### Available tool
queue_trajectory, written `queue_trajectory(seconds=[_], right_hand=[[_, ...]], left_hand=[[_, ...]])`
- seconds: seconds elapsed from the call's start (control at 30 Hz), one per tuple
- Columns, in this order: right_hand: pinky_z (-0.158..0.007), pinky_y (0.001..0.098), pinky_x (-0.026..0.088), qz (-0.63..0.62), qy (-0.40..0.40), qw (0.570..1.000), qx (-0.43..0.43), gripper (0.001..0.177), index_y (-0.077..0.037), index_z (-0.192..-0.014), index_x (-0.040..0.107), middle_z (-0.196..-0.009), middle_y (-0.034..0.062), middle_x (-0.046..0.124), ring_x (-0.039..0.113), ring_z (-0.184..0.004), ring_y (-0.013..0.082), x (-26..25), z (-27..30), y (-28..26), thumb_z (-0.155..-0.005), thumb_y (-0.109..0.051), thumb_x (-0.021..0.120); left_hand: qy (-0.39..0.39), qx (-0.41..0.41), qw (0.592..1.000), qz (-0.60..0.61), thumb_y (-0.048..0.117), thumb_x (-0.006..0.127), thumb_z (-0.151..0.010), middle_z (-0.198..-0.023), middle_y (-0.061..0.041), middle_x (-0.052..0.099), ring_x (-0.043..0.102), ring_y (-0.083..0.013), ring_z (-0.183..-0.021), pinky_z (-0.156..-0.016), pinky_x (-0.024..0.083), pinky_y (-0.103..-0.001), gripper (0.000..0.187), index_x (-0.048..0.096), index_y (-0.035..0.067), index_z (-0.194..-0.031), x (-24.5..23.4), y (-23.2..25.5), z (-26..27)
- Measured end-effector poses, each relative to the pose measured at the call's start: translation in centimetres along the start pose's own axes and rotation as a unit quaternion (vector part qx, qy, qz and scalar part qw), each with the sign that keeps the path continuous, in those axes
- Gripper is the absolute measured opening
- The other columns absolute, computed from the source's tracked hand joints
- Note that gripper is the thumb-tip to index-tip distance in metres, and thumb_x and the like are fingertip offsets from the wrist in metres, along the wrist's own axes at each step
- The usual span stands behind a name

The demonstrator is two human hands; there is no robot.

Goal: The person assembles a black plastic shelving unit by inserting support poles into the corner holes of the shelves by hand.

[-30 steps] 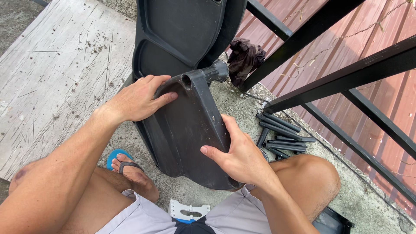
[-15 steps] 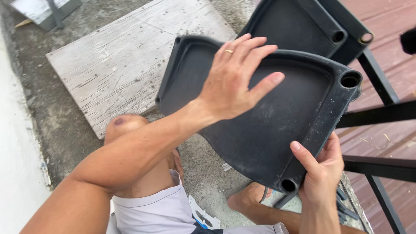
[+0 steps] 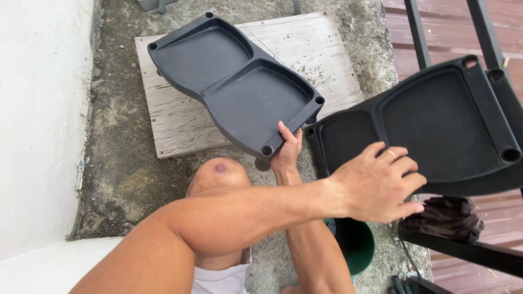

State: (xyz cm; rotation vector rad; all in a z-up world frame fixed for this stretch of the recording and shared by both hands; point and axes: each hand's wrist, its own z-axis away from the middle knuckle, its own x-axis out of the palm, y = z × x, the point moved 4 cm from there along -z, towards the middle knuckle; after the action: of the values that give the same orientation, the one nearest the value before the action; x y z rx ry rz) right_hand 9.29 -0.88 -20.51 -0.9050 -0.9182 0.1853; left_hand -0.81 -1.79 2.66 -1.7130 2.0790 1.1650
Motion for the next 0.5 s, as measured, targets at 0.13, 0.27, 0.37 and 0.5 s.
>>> queue_trajectory(seconds=[0.13,0.27,0.37,0.5], right_hand=[[-0.091,0.0400,0.056,0.022,-0.020,0.999,0.016,0.047,-0.004,-0.124,0.052,-0.115,0.0116,0.062,0.063,-0.106,0.0247,1.2,-4.3,3.3,-0.083,-0.005,0.073],[-0.090,0.0412,0.057,0.081,-0.039,0.995,0.040,0.052,-0.006,-0.129,0.050,-0.115,0.0112,0.060,0.063,-0.105,0.0236,0.5,-8.0,4.5,-0.084,-0.005,0.074],[-0.085,0.0429,0.060,0.120,-0.038,0.988,0.090,0.053,-0.006,-0.131,0.049,-0.115,0.0132,0.062,0.066,-0.101,0.0250,-0.8,-10.3,3.9,-0.084,-0.008,0.074],[-0.079,0.0425,0.066,0.184,-0.016,0.970,0.155,0.059,-0.006,-0.130,0.048,-0.116,0.0155,0.064,0.071,-0.097,0.0263,-2.6,-11.0,3.6,-0.079,-0.002,0.075]], left_hand=[[-0.066,-0.011,0.998,0.015,0.052,0.060,-0.088,-0.113,-0.014,0.071,0.064,-0.0355,-0.126,-0.104,0.051,-0.055,0.047,0.073,0.009,-0.103,0.6,-0.3,0.6],[-0.075,-0.012,0.996,0.037,0.049,0.060,-0.090,-0.108,-0.014,0.072,0.066,-0.0356,-0.123,-0.099,0.053,-0.054,0.045,0.073,0.009,-0.105,0.9,-1.0,0.1],[-0.100,-0.008,0.995,0.021,0.048,0.062,-0.088,-0.103,-0.016,0.072,0.068,-0.0347,-0.116,-0.091,0.054,-0.051,0.044,0.074,0.009,-0.103,0.8,-1.5,-0.2],[-0.176,-0.011,0.984,0.019,0.047,0.066,-0.088,-0.099,-0.015,0.072,0.069,-0.0309,-0.108,-0.082,0.053,-0.045,0.044,0.073,0.006,-0.100,0.9,-1.8,0.1]])
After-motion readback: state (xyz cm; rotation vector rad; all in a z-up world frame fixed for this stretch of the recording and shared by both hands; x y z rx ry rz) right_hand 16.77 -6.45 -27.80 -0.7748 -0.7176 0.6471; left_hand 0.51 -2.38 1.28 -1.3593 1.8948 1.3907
